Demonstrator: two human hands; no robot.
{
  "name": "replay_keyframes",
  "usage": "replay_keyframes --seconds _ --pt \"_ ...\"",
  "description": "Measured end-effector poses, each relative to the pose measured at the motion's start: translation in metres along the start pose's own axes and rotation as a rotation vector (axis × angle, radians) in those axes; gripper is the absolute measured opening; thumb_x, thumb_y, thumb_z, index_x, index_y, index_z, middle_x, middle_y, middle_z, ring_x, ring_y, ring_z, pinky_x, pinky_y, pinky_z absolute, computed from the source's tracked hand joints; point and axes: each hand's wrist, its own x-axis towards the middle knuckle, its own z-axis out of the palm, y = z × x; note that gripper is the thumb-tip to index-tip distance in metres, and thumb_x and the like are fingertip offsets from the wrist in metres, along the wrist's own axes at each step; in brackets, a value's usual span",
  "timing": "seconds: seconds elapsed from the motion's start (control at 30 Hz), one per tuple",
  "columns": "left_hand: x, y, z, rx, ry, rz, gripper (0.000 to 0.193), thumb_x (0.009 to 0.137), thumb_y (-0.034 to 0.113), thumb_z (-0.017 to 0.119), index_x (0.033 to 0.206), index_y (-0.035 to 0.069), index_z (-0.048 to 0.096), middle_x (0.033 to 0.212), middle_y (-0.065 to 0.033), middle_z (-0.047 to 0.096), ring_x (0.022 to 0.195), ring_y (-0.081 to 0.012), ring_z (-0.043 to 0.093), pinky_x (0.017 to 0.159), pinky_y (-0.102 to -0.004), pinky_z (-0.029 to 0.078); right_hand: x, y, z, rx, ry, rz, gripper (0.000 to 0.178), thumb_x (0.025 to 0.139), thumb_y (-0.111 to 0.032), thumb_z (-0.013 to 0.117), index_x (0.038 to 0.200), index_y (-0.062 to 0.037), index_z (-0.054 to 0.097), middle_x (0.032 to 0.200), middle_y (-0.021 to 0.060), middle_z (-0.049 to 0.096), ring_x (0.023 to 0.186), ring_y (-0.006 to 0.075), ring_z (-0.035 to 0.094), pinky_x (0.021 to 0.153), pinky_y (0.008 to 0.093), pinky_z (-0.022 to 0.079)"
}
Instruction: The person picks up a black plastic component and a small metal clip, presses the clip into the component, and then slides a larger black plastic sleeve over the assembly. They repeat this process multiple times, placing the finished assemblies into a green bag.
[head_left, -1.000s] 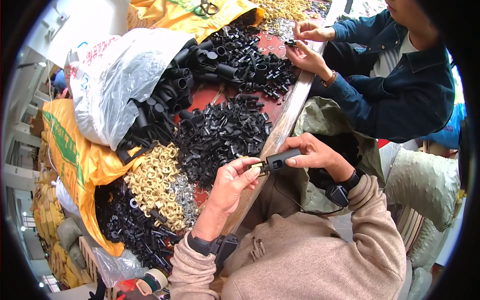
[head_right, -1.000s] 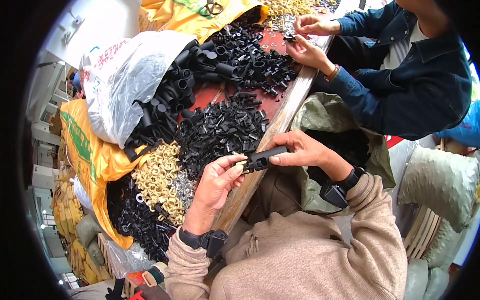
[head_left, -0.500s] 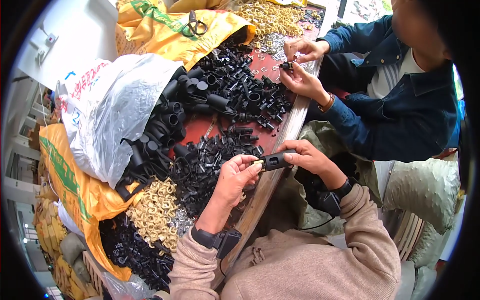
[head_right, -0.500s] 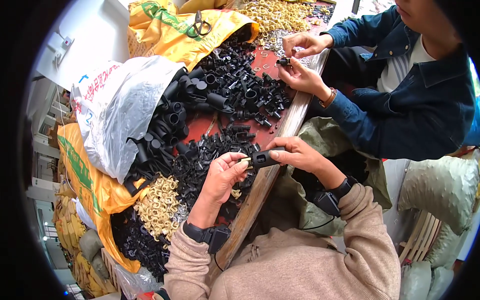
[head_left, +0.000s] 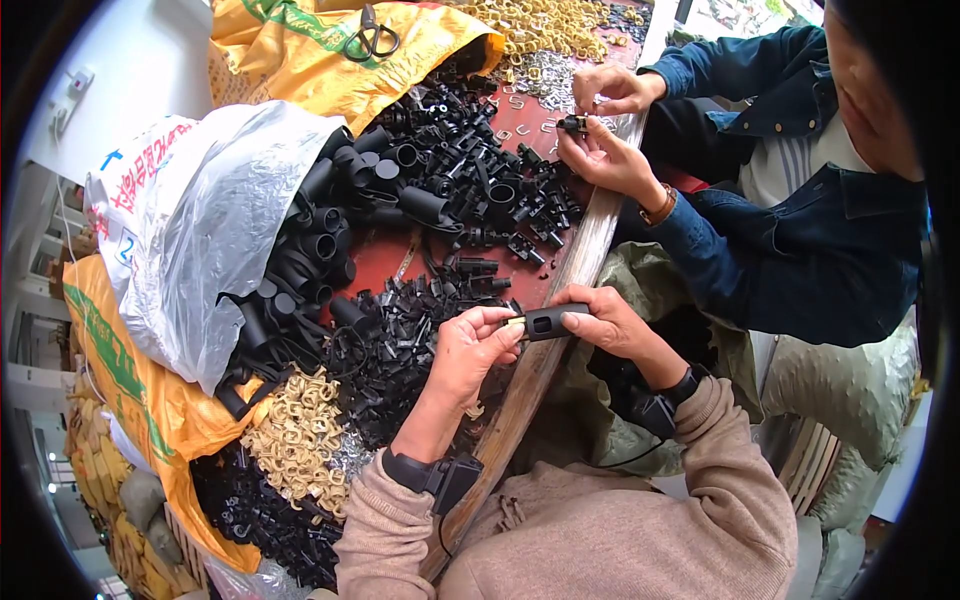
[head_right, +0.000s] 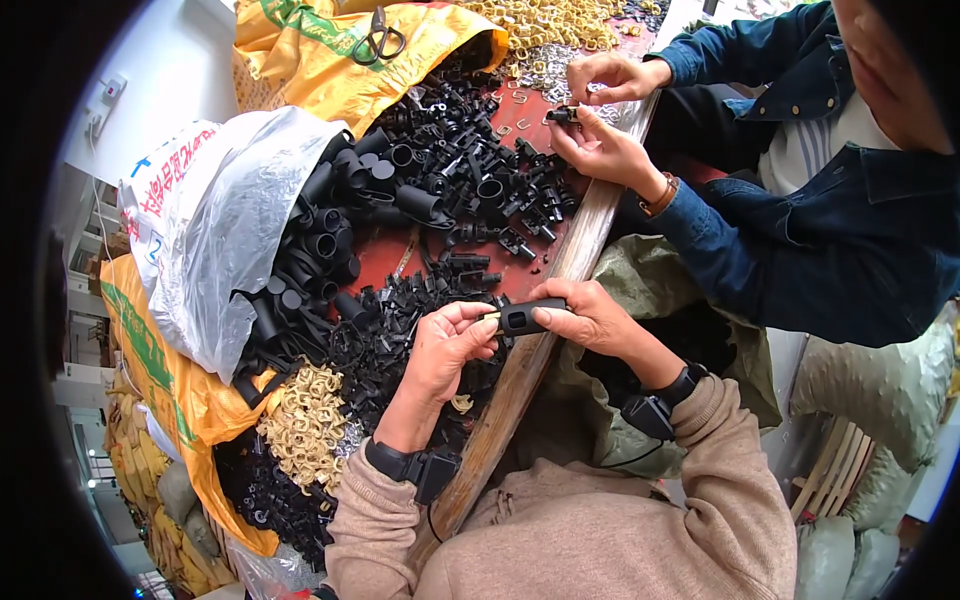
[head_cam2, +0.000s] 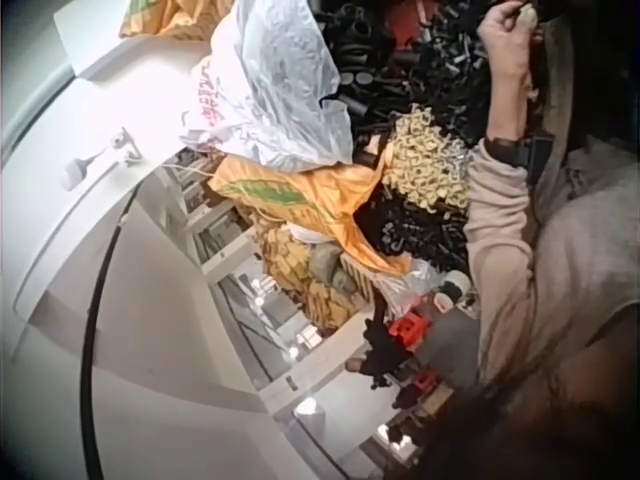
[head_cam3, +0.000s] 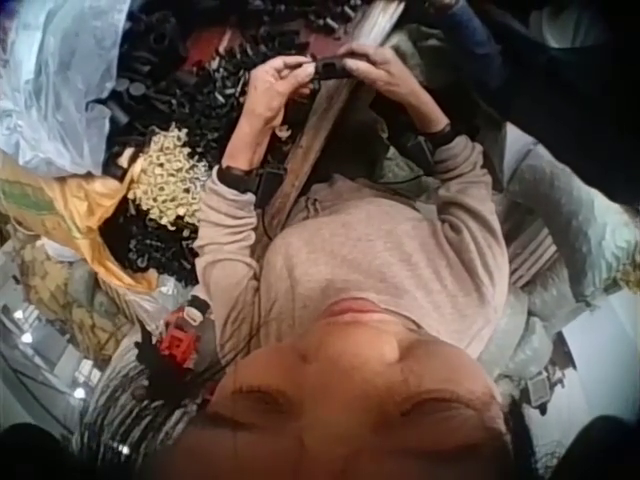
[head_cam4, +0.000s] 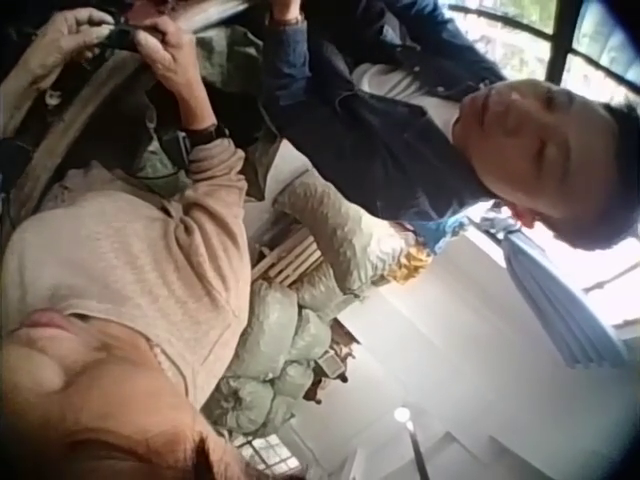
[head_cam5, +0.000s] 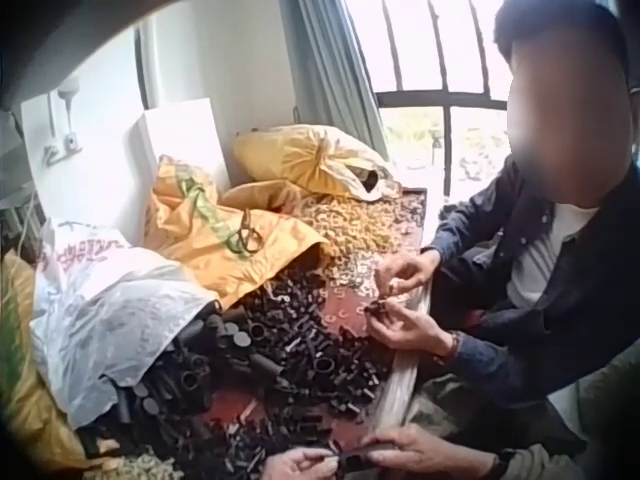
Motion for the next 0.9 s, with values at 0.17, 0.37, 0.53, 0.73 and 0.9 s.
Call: replay_keyframes --seconds 0.17,0.37,0.53,0.73,0.9 --pt "0.004 0.001 0.002 0.025 -0.013 -0.035 0.026 0.074 0.010 0.063 0.095 -0.002 0.055 0.077 -0.0060 0.061 0.060 -0.0080 0.057 0.053 -0.0169 0.048 0.000 0.012 0.002 0.015 0.019 -0.011 0.033 0.082 -0.031 0.051 0.092 0.0003 0.054 0.066 0.0050 0.051 0.060 0.0107 0.047 0.054 0.0248 0.039" --pt "0.007 0.004 0.008 0.049 -0.017 -0.065 0.025 0.074 0.010 0.063 0.095 -0.002 0.055 0.077 -0.0063 0.061 0.061 -0.0092 0.058 0.055 -0.0174 0.049 -0.005 0.020 0.002 0.003 0.043 0.005 0.033 0.082 -0.031 0.049 0.092 0.0001 0.054 0.065 0.0055 0.051 0.060 0.0113 0.048 0.055 0.0250 0.039" --pt "0.009 0.007 0.013 0.072 -0.005 -0.080 0.025 0.075 0.011 0.062 0.095 -0.003 0.054 0.078 -0.0063 0.060 0.062 -0.0095 0.058 0.057 -0.0180 0.049 -0.006 0.017 0.004 0.038 0.077 0.028 0.034 0.083 -0.033 0.048 0.090 -0.0004 0.054 0.062 0.0043 0.049 0.059 0.0114 0.048 0.055 0.0247 0.039" --pt "0.010 0.005 0.020 0.130 -0.005 -0.089 0.025 0.076 0.012 0.061 0.095 -0.003 0.054 0.079 -0.0061 0.060 0.063 -0.0093 0.058 0.058 -0.0184 0.049 -0.011 0.017 0.005 0.082 0.082 0.106 0.035 0.082 -0.035 0.047 0.087 -0.0008 0.054 0.064 0.0027 0.051 0.060 0.0095 0.046 0.055 0.0241 0.037" --pt "0.010 0.010 0.024 0.148 -0.018 -0.078 0.027 0.077 0.012 0.060 0.098 -0.003 0.054 0.080 -0.0058 0.059 0.065 -0.0091 0.057 0.058 -0.0183 0.048 -0.015 0.013 0.015 0.119 0.110 0.166 0.035 0.083 -0.035 0.048 0.088 -0.0006 0.054 0.068 0.0021 0.052 0.062 0.0085 0.046 0.057 0.0231 0.038"
